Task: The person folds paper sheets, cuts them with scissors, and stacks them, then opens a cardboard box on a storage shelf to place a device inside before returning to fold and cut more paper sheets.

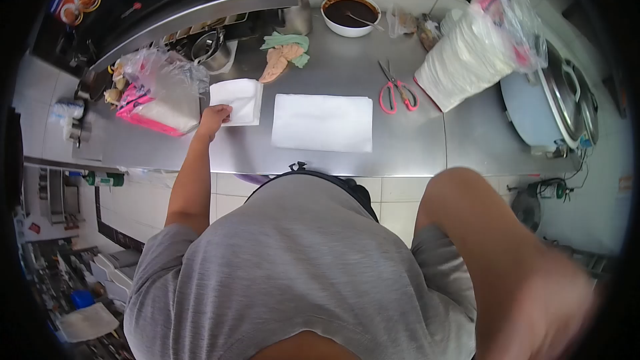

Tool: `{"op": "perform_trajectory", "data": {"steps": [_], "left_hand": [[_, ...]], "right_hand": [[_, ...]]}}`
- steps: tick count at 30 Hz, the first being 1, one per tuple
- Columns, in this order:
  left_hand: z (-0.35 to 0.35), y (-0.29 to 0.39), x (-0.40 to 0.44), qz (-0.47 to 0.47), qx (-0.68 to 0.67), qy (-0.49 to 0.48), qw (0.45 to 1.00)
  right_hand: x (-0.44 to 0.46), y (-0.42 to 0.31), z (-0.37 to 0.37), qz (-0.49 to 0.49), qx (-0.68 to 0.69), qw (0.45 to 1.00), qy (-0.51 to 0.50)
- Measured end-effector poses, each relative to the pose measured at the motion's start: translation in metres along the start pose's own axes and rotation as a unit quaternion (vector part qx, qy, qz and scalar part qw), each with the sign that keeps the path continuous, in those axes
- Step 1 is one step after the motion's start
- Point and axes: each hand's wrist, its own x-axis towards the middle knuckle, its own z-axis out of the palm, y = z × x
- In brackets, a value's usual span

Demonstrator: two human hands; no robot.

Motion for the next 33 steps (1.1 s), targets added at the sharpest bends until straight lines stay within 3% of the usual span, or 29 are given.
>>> {"op": "perform_trajectory", "data": {"steps": [2,4,5,6,9,12,15,16,18,20,22,25,26,27,29,30,33], "left_hand": [[-0.001,-0.002,0.001,0.008,-0.006,-0.012,1.0],[-0.004,-0.004,0.002,0.002,-0.008,-0.014,1.0],[-0.003,-0.003,0.003,-0.007,-0.01,-0.01,1.0],[-0.002,-0.002,0.003,-0.017,-0.01,-0.009,1.0],[0.0,-0.002,0.003,-0.009,0.01,-0.007,1.0],[0.006,0.004,-0.003,0.089,0.136,0.092,0.982],[0.012,0.061,-0.036,0.254,0.195,0.189,0.928],[0.01,0.1,-0.062,0.277,0.215,0.15,0.925],[0.006,0.151,-0.097,0.294,0.188,0.067,0.935],[0.005,0.187,-0.121,0.324,0.127,0.027,0.937],[0.004,0.208,-0.136,0.363,0.03,0.031,0.931],[-0.011,0.196,-0.121,0.244,0.137,-0.087,0.956],[-0.012,0.195,-0.12,0.228,0.052,-0.113,0.966],[-0.013,0.196,-0.12,0.208,-0.033,-0.137,0.968],[-0.013,0.192,-0.117,0.154,-0.142,-0.201,0.957],[-0.014,0.189,-0.109,0.125,-0.167,-0.24,0.948],[-0.004,0.171,-0.091,0.041,-0.215,-0.291,0.931]], "right_hand": [[-0.064,0.006,0.005,0.252,0.027,0.966,0.045],[-0.133,0.003,0.021,0.459,0.076,0.885,-0.005],[-0.176,0.01,0.029,0.484,0.058,0.859,-0.158],[-0.21,0.001,0.036,0.543,0.07,0.815,-0.193],[-0.277,-0.026,0.044,0.678,0.063,0.703,-0.204],[-0.304,-0.034,0.057,0.766,0.056,0.579,-0.274],[-0.303,-0.026,0.089,0.67,0.013,0.64,-0.376],[-0.302,-0.02,0.102,0.574,-0.017,0.703,-0.419],[-0.298,-0.012,0.136,0.467,-0.051,0.744,-0.475],[-0.288,0.0,0.153,0.503,-0.03,0.686,-0.525],[-0.276,0.011,0.157,0.666,0.052,0.508,-0.544],[-0.263,0.012,0.147,0.782,0.088,0.561,-0.258],[-0.252,0.009,0.142,0.774,0.083,0.579,-0.241],[-0.251,0.007,0.135,0.746,0.038,0.578,-0.329],[-0.254,-0.004,0.117,0.674,-0.051,0.548,-0.493],[-0.258,-0.006,0.108,0.811,-0.039,0.364,-0.457],[-0.283,-0.035,0.056,0.866,-0.061,0.394,-0.301]]}}
